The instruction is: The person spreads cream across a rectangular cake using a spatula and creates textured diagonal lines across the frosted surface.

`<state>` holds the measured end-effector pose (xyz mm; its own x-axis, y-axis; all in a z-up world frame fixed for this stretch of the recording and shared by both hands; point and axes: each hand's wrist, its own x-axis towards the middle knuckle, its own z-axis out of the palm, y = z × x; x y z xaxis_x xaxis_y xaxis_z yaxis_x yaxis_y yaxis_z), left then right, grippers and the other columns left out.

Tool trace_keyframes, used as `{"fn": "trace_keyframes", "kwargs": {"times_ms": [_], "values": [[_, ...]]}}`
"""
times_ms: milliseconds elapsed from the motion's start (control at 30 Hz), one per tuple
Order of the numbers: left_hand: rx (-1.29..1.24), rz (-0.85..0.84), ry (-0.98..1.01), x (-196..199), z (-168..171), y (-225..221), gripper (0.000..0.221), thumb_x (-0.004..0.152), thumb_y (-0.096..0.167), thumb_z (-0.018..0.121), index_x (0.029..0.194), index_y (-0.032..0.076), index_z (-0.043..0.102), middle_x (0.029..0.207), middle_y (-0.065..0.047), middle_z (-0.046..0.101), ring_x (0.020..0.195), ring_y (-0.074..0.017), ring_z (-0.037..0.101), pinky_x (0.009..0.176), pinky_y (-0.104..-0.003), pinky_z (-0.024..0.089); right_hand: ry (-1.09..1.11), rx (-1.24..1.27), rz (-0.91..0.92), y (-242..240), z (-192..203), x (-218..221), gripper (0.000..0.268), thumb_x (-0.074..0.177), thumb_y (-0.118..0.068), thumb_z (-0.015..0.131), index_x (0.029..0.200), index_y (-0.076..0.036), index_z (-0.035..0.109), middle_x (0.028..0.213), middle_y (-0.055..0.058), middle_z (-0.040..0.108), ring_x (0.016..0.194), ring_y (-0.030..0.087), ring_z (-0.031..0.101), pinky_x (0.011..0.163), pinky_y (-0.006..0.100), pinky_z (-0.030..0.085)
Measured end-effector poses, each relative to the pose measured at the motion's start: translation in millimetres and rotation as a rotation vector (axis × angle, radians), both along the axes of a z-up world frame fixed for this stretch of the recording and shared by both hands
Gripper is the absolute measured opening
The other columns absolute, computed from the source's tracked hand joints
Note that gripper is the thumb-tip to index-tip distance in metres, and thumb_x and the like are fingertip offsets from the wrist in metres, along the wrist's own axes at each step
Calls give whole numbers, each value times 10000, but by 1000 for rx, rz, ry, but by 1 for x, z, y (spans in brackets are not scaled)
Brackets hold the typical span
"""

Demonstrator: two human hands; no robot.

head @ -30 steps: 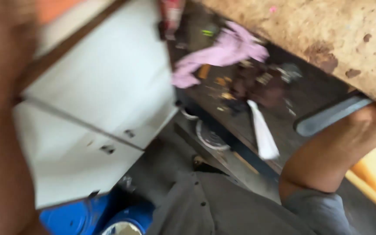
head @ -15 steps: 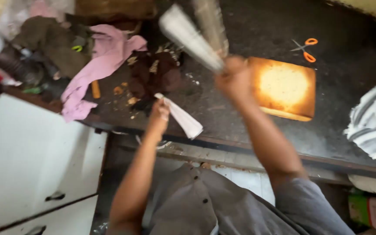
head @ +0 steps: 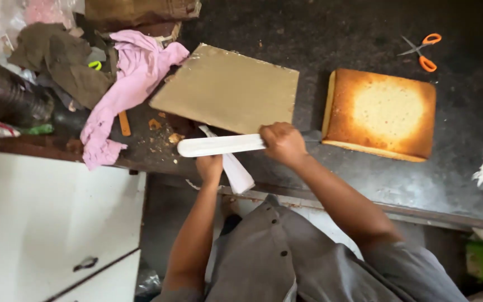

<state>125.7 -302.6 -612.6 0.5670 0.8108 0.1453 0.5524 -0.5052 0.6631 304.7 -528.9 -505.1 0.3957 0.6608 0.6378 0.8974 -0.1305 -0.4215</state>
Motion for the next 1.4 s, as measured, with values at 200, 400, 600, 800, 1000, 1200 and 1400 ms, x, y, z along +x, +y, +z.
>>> {"fn": "trace_keyframes", "kwargs": {"times_ms": [200,400,600,800,1000,1200,1400], "values": [[-47,-34,254,9,46,13,969,757,348,877,1459,-15,315,1095,-312,675,1000,-490,655,833,-538,529,24,-87,-157,-9,-42,6,225,680,-96,756,869,-101,634,714,57,633,692,266,648,677,421,507],[10,-93,361,15,45,59,995,719,303,875,1489,-17,332,1152,-303,689,1022,-474,681,865,-518,540,87,-182,-402,-18,-69,-6,89,874,-91,740,913,-121,666,719,20,645,695,232,659,674,412,461],[143,-153,248,-73,70,234,566,772,130,925,1234,-45,649,1017,-194,716,855,-291,673,779,-414,525,805,-521,-521,-50,-73,-25,290,845,-270,786,1049,-79,707,916,164,717,826,376,674,711,496,523],[-245,-342,-78,-40,84,225,532,873,-40,697,1374,-49,519,1249,-170,644,1064,-249,649,909,-357,548,1082,-100,-539,-103,-76,-76,478,846,-113,698,1318,-65,641,937,127,731,741,251,694,698,385,562],[-68,-740,465,50,84,22,726,760,219,812,1429,132,544,1190,-202,710,1049,-373,700,890,-469,548,1479,400,-587,-177,-57,-98,604,850,-3,554,1446,-102,536,1085,40,675,689,142,579,604,313,512],[263,-796,529,76,58,-51,684,842,236,768,1469,80,544,1212,-233,663,1062,-440,651,910,-537,520,1421,462,-679,-287,-83,-102,281,1122,-141,578,1329,49,587,1040,93,711,853,123,653,759,274,577],[589,-690,162,100,33,-91,869,901,225,845,1591,-19,376,1520,-283,475,1394,-445,438,1175,-524,346,1702,497,-724,-382,-81,-105,598,991,-119,558,1559,-116,368,823,60,624,636,140,599,555,319,589]]}}
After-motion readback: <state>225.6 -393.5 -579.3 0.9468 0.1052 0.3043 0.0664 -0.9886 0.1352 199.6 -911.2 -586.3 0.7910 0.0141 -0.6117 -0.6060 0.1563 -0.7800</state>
